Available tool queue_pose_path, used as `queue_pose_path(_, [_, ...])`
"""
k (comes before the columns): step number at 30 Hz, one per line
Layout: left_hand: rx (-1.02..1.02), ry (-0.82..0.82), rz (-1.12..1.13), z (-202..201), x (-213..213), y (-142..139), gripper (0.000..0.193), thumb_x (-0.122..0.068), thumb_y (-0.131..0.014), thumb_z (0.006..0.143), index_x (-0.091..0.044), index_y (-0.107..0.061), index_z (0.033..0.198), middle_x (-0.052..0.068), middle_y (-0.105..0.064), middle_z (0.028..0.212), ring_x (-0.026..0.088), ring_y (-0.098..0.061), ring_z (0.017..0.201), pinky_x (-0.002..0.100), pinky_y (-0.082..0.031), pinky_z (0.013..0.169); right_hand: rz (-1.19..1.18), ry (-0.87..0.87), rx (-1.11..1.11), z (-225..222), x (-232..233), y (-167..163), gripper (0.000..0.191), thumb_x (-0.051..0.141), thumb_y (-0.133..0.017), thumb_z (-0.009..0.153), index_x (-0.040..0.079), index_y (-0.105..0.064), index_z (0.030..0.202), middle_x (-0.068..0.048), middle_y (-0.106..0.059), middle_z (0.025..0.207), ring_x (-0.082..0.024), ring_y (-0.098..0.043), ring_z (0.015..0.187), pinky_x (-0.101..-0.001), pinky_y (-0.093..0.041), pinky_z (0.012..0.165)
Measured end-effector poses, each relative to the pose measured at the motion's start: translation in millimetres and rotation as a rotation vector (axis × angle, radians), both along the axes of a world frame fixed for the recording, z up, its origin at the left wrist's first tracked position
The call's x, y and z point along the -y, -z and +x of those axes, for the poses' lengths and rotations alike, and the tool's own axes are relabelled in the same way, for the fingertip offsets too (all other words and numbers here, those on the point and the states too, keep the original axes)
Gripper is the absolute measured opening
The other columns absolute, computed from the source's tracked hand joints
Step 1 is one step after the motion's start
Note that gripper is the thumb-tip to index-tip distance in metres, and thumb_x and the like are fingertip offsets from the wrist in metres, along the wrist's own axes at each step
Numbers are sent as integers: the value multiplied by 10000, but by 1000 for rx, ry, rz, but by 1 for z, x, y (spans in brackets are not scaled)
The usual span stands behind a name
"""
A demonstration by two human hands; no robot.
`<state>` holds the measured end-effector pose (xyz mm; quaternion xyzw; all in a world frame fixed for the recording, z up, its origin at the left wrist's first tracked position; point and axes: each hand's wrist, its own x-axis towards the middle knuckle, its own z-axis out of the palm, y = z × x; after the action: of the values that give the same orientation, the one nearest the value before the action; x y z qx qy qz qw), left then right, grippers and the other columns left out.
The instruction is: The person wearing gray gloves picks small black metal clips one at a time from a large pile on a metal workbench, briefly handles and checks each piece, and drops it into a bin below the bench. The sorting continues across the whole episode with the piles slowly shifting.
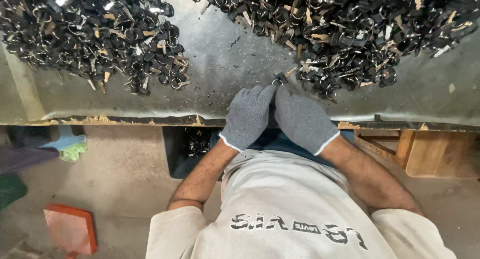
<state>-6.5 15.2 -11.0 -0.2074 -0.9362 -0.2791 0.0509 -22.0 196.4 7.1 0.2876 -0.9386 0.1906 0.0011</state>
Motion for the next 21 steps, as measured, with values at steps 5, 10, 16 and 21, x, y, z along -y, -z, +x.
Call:
queue_pose_path(5, [-7,-146,87,0,0,-11,381,-72,-666,922,-41,-612,1297,111,-669,983,315,-651,824,437,-510,758,-181,152,491,-15,-12,-7,387,253,-639,995,-42,-526,1219,-276,-708,878,-442,-706,792,-516,-559,634])
queue_pose_path(10, [-60,-107,-115,10,-4,-14,251,-110,-713,900,-85,-639,1138,106,-627,936,306,-658,834,449,-511,740,32,120,99,17,-10,-10,309,227,-623,979,-19,-553,1154,-249,-706,996,-361,-728,727,-428,-585,566])
queue_pose_path(16, [-45,-162,55,8,-1,-2,139,-177,-739,849,-133,-626,918,88,-628,853,318,-628,741,460,-486,662,284,118,111,23,-8,-6,213,244,-609,1000,37,-596,1049,-154,-689,891,-272,-721,632,-394,-579,485])
queue_pose_path(21, [-10,-115,-50,19,-9,4,84,-125,-698,866,-106,-620,888,109,-611,819,330,-634,743,468,-495,680,387,92,-4,16,4,-15,241,189,-606,954,-15,-610,1084,-235,-716,987,-278,-725,624,-393,-585,508])
